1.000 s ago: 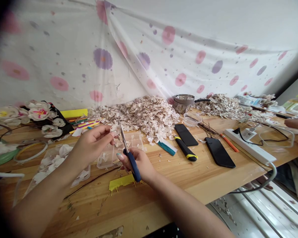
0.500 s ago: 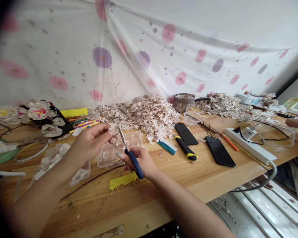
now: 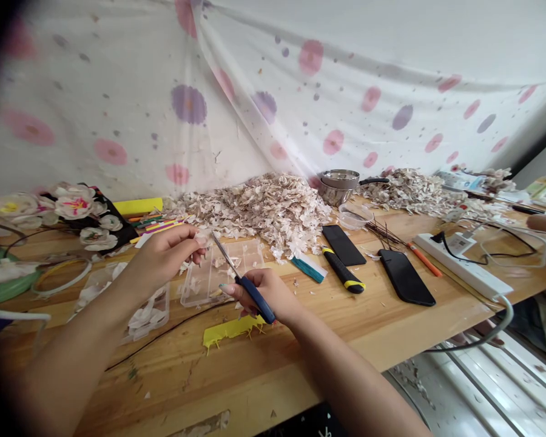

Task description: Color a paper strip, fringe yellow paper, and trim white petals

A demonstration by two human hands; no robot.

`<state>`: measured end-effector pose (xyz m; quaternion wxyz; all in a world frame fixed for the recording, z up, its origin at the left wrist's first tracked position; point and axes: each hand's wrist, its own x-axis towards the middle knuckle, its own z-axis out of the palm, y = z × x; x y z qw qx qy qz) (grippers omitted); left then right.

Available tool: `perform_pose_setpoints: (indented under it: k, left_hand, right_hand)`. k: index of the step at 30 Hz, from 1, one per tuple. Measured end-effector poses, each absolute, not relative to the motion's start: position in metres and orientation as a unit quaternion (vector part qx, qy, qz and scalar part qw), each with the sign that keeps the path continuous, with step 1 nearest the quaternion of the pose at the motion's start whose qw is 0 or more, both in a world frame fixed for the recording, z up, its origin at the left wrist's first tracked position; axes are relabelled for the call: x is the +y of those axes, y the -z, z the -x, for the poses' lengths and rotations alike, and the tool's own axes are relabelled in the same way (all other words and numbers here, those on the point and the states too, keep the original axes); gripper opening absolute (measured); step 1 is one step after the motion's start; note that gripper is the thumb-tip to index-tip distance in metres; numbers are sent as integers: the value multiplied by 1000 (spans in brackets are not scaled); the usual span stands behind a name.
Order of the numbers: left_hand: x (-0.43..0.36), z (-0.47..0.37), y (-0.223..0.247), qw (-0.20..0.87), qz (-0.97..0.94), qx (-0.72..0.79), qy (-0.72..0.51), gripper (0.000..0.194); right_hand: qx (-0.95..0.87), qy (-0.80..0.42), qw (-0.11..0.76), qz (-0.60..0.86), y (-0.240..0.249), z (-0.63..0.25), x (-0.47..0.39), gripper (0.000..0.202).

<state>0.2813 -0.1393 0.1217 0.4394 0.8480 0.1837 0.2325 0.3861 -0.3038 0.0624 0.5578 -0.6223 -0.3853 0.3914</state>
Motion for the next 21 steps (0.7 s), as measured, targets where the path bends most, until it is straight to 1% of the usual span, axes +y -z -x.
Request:
perform_pose_setpoints:
  k: [5, 9, 12, 15, 18, 21]
  left_hand:
    - [-137, -281, -121, 443, -850, 179, -224, 20]
    - [-135, -281, -121, 425, -858, 189, -218, 22]
    - [-134, -282, -119, 416, -865, 194, -201, 24]
    - [-135, -285, -115, 447, -866, 173, -143, 26]
    - [-139, -288, -111, 490, -863, 107, -51, 25]
    - [-145, -288, -108, 491, -867, 59, 53, 23]
  right_hand:
    - [-363, -405, 552, 632, -67, -386, -305, 50]
    - [-353, -412, 548, 637, -66, -387, -305, 48]
    - [-341, -394, 571, 635, -60, -390, -302, 48]
    - [-346, -353, 604, 625, -53, -394, -299, 49]
    - [-346, -328, 632, 611, -51, -395, -298, 49]
    - [-329, -324, 650, 603, -56, -392, -299, 44]
